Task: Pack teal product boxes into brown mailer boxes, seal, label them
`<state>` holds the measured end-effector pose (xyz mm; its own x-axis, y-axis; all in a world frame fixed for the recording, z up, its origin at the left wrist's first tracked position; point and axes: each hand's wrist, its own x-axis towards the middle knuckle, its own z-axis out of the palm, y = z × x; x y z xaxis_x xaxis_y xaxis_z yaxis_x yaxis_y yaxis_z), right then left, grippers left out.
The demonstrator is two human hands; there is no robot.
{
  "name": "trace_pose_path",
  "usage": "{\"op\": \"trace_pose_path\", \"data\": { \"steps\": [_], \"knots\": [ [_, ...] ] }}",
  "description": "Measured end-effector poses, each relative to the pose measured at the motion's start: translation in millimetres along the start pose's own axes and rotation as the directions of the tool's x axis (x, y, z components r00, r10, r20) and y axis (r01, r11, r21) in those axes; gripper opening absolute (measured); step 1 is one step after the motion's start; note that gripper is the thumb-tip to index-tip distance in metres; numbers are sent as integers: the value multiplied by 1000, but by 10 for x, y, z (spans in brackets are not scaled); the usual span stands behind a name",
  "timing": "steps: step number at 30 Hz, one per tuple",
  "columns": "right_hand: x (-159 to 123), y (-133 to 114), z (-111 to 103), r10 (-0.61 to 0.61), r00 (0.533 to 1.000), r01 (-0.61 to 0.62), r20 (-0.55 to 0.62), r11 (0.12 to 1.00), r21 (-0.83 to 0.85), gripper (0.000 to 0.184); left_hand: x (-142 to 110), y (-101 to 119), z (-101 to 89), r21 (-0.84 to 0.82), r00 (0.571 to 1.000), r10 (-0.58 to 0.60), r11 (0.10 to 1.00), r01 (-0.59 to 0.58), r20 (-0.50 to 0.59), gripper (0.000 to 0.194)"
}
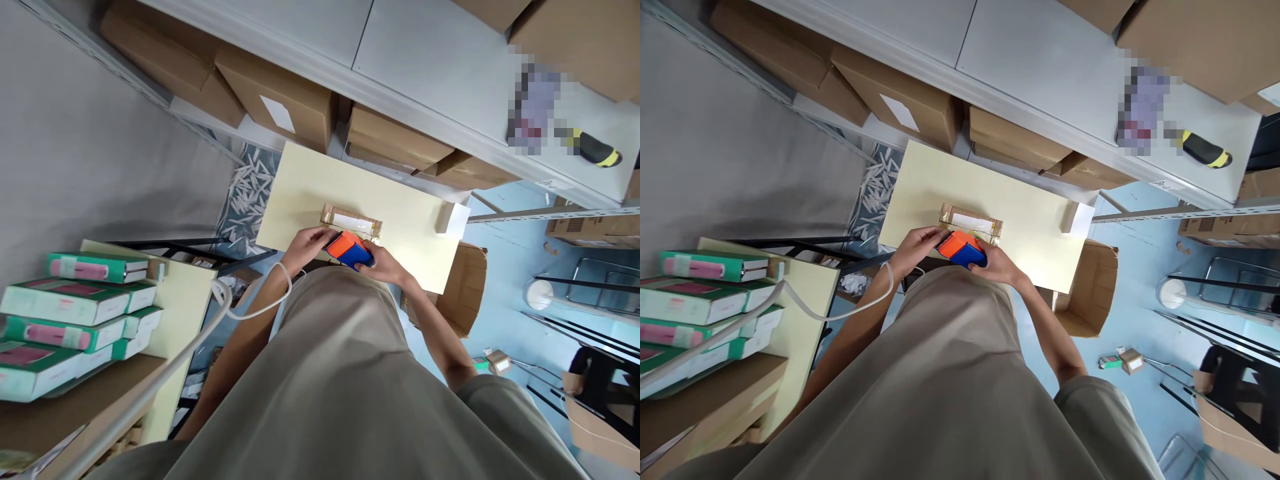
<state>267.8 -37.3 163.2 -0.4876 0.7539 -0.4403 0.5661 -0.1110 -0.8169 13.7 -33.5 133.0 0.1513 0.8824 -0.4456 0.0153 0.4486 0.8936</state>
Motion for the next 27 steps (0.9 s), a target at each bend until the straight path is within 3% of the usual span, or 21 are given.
{"op": "trace_pose_path", "data": {
  "steps": [6, 13, 15, 18, 20, 23, 27],
  "knots": [
    [6, -30, -90, -2, 999, 4, 41, 998, -57, 34, -15, -7, -7, -12, 999, -27, 1000, 27, 23, 58],
    [-3, -55, -161, 8, 1000, -7, 0, 984, -179, 30, -33, -16, -41, -16, 990, 60, 998, -63, -128, 55],
    [-20, -61, -179, 10, 1000, -10, -1, 976, -218, 30, -58, 16, -53, -7, 995, 48, 999, -49, -84, 60],
    [-62, -68, -189, -15, 1000, 14, -1, 955, -295, 32, -139, 111, -47, 15, 995, 70, 997, -72, 76, 65],
    [-99, -65, -182, -66, 998, 53, -23, 930, -363, 35, -223, 203, -26, 39, 983, 138, 989, -144, 118, 64],
    [-144, -31, -154, -212, 975, 156, -66, 867, -473, 38, -372, 351, 17, 136, 953, 298, 943, -302, 55, 50],
    [-144, 60, -110, -411, 904, 262, -117, 750, -607, 36, -534, 471, 53, 333, 870, 493, 821, -463, -6, 34]
  ]
}}
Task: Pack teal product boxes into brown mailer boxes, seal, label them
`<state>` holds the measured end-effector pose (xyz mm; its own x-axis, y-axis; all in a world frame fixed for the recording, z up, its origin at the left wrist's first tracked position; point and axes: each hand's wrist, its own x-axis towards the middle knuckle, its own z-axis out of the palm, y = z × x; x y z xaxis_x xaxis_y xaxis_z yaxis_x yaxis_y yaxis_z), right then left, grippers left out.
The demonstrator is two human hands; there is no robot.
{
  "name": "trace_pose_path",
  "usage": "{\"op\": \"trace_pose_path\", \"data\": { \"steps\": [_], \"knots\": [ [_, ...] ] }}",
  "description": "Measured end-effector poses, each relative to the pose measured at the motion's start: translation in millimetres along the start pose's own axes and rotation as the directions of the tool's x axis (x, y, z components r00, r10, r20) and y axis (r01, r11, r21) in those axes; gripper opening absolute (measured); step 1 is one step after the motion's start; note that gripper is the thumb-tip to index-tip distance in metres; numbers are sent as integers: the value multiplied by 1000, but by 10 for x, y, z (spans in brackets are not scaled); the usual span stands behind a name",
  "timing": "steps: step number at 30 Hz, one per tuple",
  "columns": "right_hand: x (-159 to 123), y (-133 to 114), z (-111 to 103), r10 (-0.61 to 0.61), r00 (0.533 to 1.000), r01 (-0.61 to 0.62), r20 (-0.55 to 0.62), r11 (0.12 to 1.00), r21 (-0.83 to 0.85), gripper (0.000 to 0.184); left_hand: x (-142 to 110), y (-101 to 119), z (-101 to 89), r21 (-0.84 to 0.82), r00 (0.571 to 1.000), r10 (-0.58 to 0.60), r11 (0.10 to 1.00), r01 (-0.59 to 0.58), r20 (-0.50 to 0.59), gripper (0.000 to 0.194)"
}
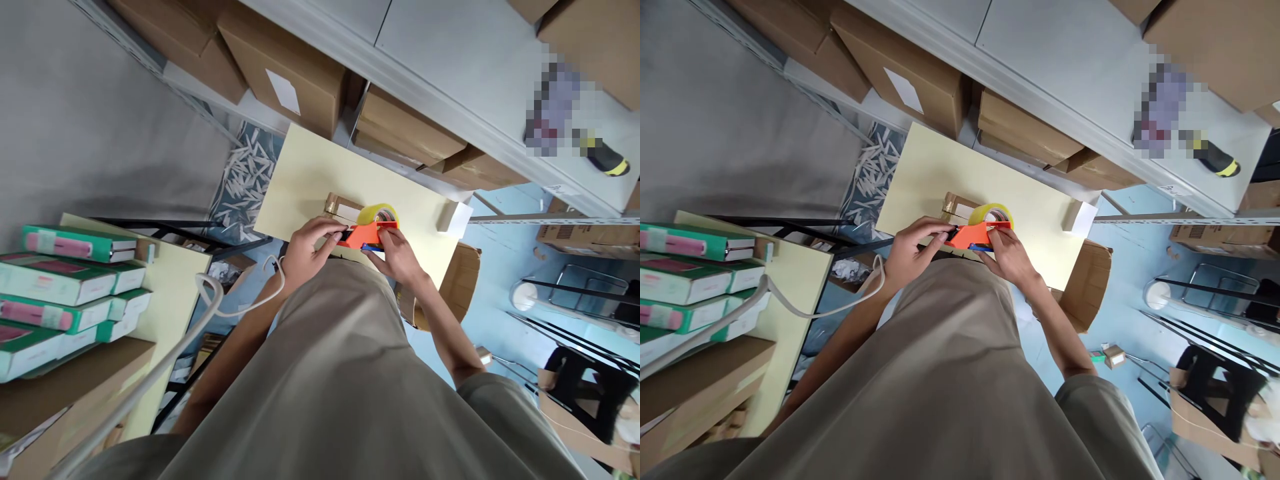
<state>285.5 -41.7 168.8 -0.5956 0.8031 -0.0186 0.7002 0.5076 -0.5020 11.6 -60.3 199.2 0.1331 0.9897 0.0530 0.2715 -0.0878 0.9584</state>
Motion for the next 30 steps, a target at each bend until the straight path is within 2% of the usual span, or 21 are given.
{"op": "trace_pose_path", "data": {
  "steps": [4, 10, 16, 21, 25, 30],
  "knots": [
    [-17, 38, 58, -68, 995, 62, -74, 995, -76, 41, -79, 37, -8, 178, 989, 144, 975, -135, -38, 29],
    [-63, 11, 42, -74, 992, 65, -106, 994, -82, 48, -207, 101, -6, 336, 967, 255, 913, -230, -30, 23],
    [-95, -80, -19, -129, 988, 122, -85, 989, -88, 52, -204, 304, -162, 329, 975, 223, 921, -208, -9, 21],
    [-87, -211, -100, -195, 980, 190, -33, 976, -103, 51, -70, 265, -322, 308, 973, 213, 923, -230, 89, 14],
    [-64, -246, -158, -191, 982, 188, -8, 972, -143, 47, -63, 194, -332, 282, 973, 201, 933, -225, 109, 19],
    [-98, -254, -206, -173, 985, 171, 5, 966, -192, 36, -228, 222, -268, 283, 975, 207, 933, -221, 80, 22]
  ]
}}
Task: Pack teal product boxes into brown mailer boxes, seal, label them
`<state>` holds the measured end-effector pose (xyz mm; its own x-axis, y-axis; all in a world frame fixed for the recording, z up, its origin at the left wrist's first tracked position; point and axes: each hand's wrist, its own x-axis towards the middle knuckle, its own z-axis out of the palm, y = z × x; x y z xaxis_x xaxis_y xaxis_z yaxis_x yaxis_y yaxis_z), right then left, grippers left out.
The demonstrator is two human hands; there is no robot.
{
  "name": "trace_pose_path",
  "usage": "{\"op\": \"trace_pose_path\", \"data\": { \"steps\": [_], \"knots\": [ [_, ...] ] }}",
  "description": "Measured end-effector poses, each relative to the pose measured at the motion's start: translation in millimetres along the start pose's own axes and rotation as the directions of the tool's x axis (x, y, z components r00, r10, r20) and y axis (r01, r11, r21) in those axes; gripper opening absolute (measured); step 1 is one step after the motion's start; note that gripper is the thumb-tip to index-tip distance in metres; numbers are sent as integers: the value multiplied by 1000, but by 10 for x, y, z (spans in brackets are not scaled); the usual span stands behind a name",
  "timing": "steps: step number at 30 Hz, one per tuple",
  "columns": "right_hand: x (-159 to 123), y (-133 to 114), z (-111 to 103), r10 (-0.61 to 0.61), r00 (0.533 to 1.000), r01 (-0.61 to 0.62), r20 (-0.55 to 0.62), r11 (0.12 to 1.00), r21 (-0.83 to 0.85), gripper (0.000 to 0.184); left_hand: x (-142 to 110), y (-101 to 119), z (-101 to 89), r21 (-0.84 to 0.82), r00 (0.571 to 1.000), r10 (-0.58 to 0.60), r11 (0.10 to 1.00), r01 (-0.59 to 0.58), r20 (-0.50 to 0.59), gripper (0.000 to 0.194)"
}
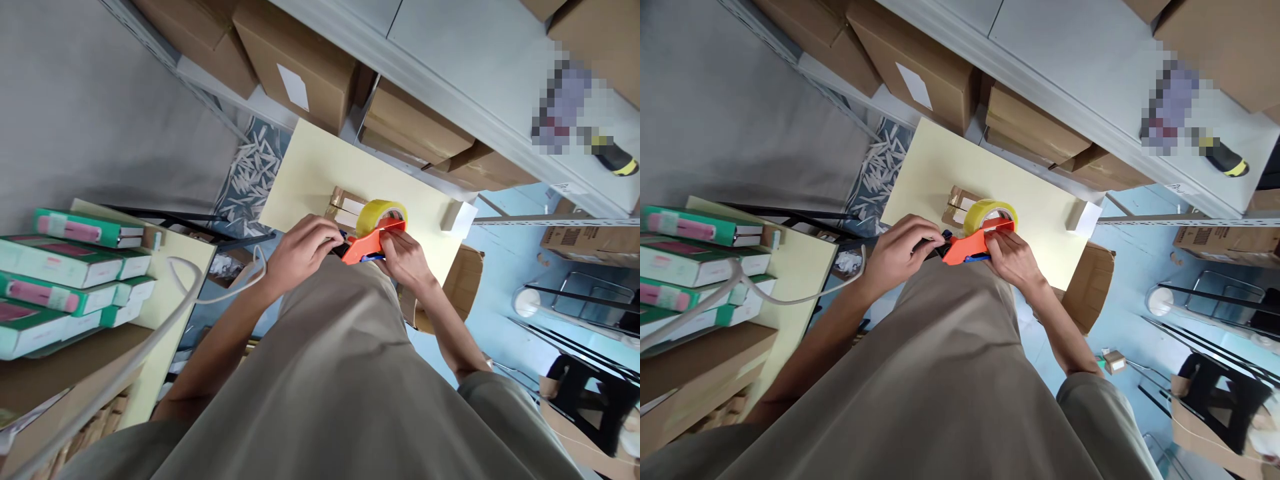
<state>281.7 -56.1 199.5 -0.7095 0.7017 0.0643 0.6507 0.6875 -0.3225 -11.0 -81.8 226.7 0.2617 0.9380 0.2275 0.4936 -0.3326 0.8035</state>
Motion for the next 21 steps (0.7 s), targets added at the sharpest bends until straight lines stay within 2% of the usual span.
{"op": "trace_pose_path", "data": {
  "steps": [4, 8, 13, 17, 19, 21],
  "knots": [
    [-66, -86, -29, -34, 999, 33, -6, 998, -44, 31, -106, 15, 79, 1, 999, 30, 1000, -30, -42, 18],
    [-123, -133, -63, -60, 998, 63, 35, 992, -107, 29, -196, -86, 133, -31, 996, 19, 999, -22, -83, 17],
    [-174, -16, -106, 89, 994, -78, 60, 983, -168, 31, -292, -228, 1, -33, 978, -81, 997, 76, -190, 16],
    [-113, 58, -101, 124, 983, -108, 138, 987, -117, 37, -243, -344, -73, -54, 960, -147, 989, 138, -237, 19],
    [-27, 67, -103, 167, 962, -156, 216, 986, -65, 44, -180, -466, -42, -112, 946, -221, 974, 199, -239, 22],
    [93, 80, -122, 247, 916, -253, 316, 967, -22, 50, -104, -659, 31, -207, 921, -332, 934, 291, -204, 25]
  ]
}}
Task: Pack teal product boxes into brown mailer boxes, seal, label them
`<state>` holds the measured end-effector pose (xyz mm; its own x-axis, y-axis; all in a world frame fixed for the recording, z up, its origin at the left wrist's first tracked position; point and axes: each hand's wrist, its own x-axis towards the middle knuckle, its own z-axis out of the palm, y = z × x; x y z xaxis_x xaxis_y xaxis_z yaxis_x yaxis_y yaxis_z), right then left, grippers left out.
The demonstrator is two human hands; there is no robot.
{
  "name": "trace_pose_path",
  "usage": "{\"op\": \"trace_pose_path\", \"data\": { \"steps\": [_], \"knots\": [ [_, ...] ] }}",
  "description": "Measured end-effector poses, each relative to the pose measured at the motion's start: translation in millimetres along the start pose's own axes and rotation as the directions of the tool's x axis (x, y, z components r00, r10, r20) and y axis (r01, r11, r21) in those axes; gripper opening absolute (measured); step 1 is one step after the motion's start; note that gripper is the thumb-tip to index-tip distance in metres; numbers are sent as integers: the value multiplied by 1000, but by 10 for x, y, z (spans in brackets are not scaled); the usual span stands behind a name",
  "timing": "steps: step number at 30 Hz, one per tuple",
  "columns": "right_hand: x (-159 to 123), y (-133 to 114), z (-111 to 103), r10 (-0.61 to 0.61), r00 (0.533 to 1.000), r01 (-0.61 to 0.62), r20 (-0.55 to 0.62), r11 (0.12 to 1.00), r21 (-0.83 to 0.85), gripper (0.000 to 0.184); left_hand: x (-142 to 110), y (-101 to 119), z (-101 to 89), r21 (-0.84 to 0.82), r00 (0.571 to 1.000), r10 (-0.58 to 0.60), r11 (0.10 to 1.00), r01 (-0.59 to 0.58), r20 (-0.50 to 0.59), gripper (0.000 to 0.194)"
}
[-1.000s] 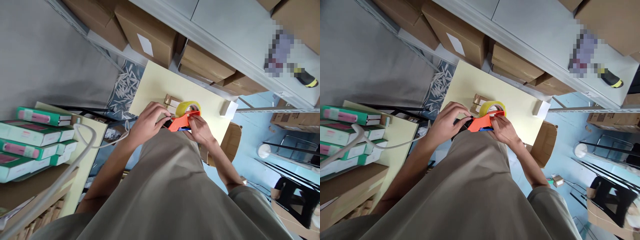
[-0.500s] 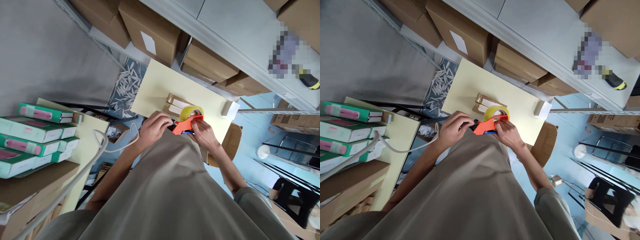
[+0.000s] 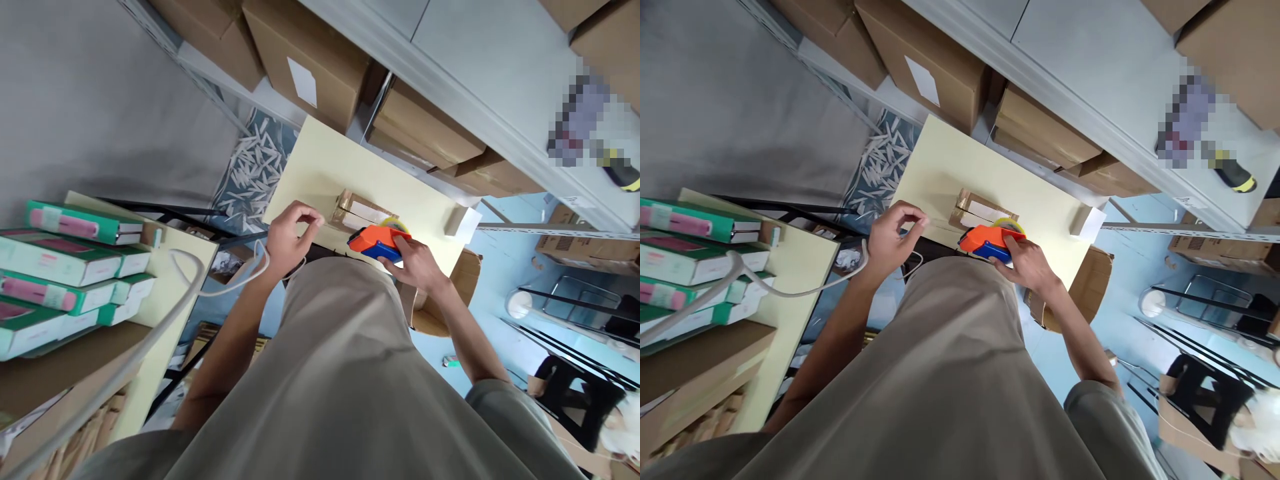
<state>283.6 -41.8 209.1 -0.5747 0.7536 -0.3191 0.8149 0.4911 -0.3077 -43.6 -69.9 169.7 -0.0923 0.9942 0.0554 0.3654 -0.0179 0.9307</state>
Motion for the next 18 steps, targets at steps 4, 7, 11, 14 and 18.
{"op": "trace_pose_path", "data": {
  "steps": [4, 7, 11, 14, 18],
  "knots": [
    [269, 13, -152, 149, 970, -180, 194, 972, 154, 55, 297, -477, 182, -137, 948, -284, 943, 303, 145, 30],
    [485, 80, -220, 180, 958, -234, 224, 941, 246, 64, 535, -787, 311, -166, 906, -365, 901, 402, 213, 26],
    [746, 209, -201, 185, 946, -268, 265, 909, 320, 70, 778, -1053, 448, -161, 898, -383, 893, 420, 218, 21],
    [897, 297, -145, 192, 923, -304, 333, 894, 329, 75, 848, -1235, 557, -168, 880, -405, 877, 451, 247, 19],
    [1031, 360, -82, 179, 913, -304, 366, 897, 320, 76, 807, -1506, 736, -196, 850, -453, 838, 509, 269, 21]
  ]
}}
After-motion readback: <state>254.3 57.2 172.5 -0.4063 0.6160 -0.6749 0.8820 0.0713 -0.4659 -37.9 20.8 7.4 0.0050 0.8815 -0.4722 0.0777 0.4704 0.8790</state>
